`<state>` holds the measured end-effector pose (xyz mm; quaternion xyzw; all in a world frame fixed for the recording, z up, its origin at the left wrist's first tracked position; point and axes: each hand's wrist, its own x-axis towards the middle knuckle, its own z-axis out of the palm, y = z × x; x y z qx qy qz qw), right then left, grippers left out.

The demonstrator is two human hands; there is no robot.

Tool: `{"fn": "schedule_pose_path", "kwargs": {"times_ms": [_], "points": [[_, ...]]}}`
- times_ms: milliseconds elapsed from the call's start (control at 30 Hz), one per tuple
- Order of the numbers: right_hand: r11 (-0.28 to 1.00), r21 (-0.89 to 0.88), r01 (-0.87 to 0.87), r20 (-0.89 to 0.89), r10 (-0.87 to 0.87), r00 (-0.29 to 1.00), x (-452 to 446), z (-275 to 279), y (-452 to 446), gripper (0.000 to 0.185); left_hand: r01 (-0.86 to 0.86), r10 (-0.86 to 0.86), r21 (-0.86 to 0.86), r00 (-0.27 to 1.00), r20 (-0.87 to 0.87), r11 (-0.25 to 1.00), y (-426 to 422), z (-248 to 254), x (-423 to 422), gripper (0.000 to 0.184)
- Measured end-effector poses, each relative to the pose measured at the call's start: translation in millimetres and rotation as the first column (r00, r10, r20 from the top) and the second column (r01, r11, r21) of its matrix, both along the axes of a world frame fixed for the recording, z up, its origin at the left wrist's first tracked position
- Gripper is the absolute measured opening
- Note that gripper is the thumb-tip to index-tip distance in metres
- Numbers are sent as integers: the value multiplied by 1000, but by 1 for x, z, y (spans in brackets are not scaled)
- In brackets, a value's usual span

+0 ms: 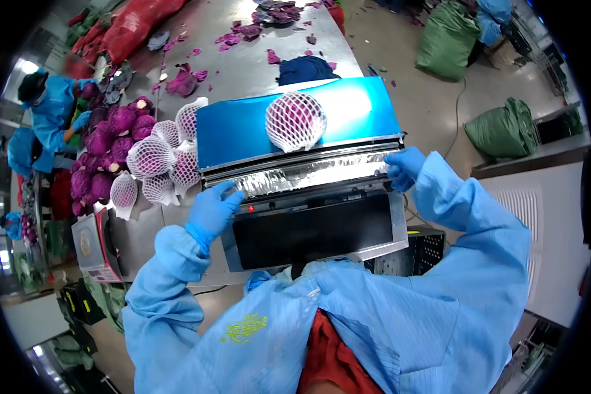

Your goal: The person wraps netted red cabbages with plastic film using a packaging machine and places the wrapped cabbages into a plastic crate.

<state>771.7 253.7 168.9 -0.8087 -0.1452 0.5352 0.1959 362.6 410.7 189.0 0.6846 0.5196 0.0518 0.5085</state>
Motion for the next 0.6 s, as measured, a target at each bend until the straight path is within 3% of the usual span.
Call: {"fn": "schedule_pose_path", "kwargs": {"times_ms": [33,67,133,233,300,333,400,600], "points": [[998,20,-64,-42,65,997,1,8,-1,41,-4,13,-67,991,136,998,-14,25,8,42],[998,22,-66,-44,67,997,1,12,-2,39,56,-7,-278,985,174,959,-24,57,16,39],[998,47,-53,-35,55,998,-5,22,-5,37,283,-30,-548,905,424,787,-52,114,22,38],[994,89,-56,-50,61,997,-6,18,-7,39,668,-19,-369,497,867,647,-99,146,29,37],[993,116,-38,-62,46,997,-8,15,-9,39,783,-24,-162,220,975,600,-116,158,36,36],[994,105,-39,-56,45,997,-9,17,-8,39,797,-33,-99,147,989,596,-120,161,39,35],[991,130,-41,-73,51,996,-6,17,-12,39,811,-36,-5,32,999,585,-127,163,44,34],[981,193,-6,-43,14,999,-13,13,-24,38,805,-42,68,-54,998,590,-136,162,49,30]]}}
